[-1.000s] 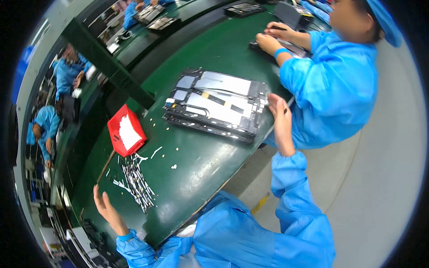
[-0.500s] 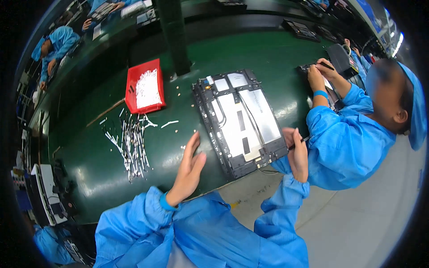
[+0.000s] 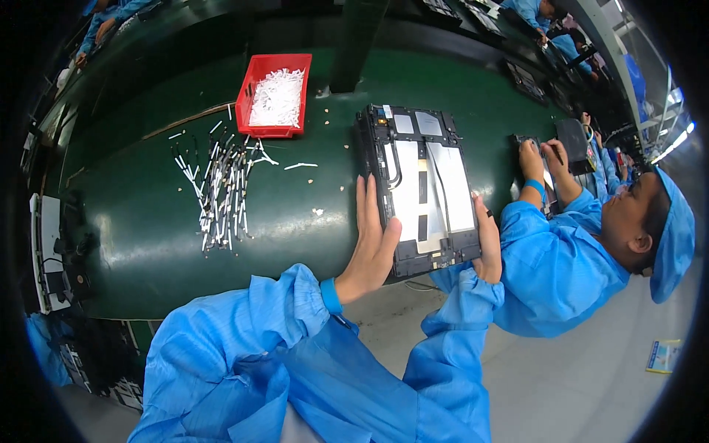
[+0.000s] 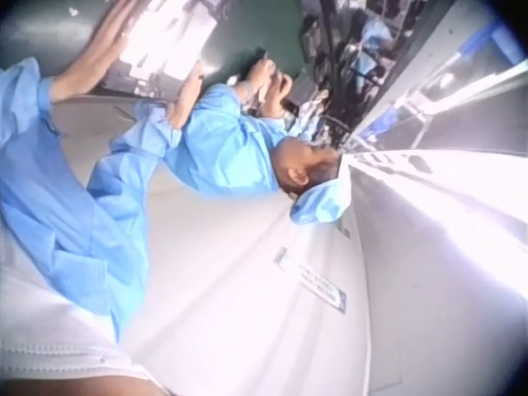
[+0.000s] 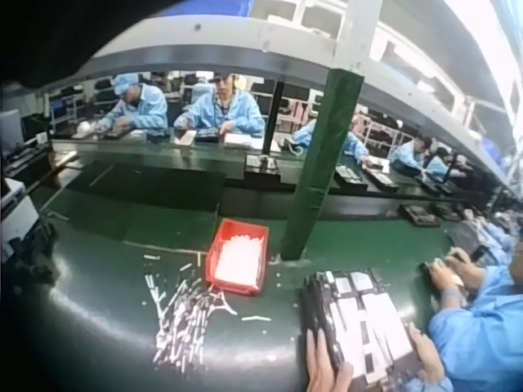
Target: The person assembles the internal components of a tablet by placing a battery and internal cables into a tablet chassis, securing them with tape, and manipulating small parts with tweezers.
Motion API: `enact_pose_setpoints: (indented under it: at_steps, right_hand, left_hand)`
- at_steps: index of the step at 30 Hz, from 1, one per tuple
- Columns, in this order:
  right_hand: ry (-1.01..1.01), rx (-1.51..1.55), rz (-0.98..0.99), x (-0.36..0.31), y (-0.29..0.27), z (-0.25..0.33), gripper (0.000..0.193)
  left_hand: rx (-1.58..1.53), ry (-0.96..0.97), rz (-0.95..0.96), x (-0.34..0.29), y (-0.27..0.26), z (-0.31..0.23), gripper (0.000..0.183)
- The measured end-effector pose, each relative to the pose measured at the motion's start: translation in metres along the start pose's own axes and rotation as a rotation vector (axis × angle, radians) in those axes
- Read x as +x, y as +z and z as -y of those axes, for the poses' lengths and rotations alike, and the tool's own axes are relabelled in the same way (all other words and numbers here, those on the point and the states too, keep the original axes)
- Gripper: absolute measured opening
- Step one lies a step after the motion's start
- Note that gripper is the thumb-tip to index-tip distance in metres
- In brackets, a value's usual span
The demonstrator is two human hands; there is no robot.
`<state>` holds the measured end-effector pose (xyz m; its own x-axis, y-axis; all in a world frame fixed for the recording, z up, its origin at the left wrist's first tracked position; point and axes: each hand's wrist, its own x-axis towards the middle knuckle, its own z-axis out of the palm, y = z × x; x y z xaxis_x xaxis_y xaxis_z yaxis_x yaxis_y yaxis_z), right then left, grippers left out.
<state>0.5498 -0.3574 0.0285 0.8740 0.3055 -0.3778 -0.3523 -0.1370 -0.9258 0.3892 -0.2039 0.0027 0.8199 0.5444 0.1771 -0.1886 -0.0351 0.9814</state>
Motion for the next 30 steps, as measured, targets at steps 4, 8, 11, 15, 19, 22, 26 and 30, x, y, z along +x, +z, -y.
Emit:
enact_pose_setpoints:
  at_steps: [4,8,11,15,19,22,26,30]
  right_hand:
    - [-0.087,0.04,-0.003,-0.008,0.0,-0.001,0.047]
    - [-0.015,0.017,-0.017,-0.007,0.006,0.004,0.047]
    - [0.009,0.047,-0.002,-0.005,0.01,0.004,0.045]
    - [-0.137,0.123,0.007,-0.002,-0.003,-0.005,0.041]
    - [-0.068,0.161,-0.002,-0.017,0.002,0.013,0.037]
    - [-0.083,0.155,0.027,-0.003,-0.001,0.002,0.036]
    - [0.032,0.206,-0.035,-0.004,0.005,0.003,0.035]
    - [0.0,0.173,0.015,-0.015,0.012,0.0,0.034]
  left_hand:
    - [-0.011,0.035,0.012,0.0,0.001,0.003,0.079]
    - [-0.104,-0.011,-0.02,-0.001,0.001,0.001,0.078]
    - [-0.116,-0.015,-0.037,0.001,0.002,0.005,0.077]
    - [-0.026,0.045,0.005,0.001,0.002,0.004,0.08]
    - [0.075,0.042,0.003,0.0,0.007,0.002,0.083]
    - [0.096,-0.04,-0.014,0.004,0.005,0.004,0.084]
    - [-0.083,-0.018,0.004,0.004,0.0,0.002,0.08]
    - [-0.131,-0.045,-0.057,0.001,-0.006,0.001,0.078]
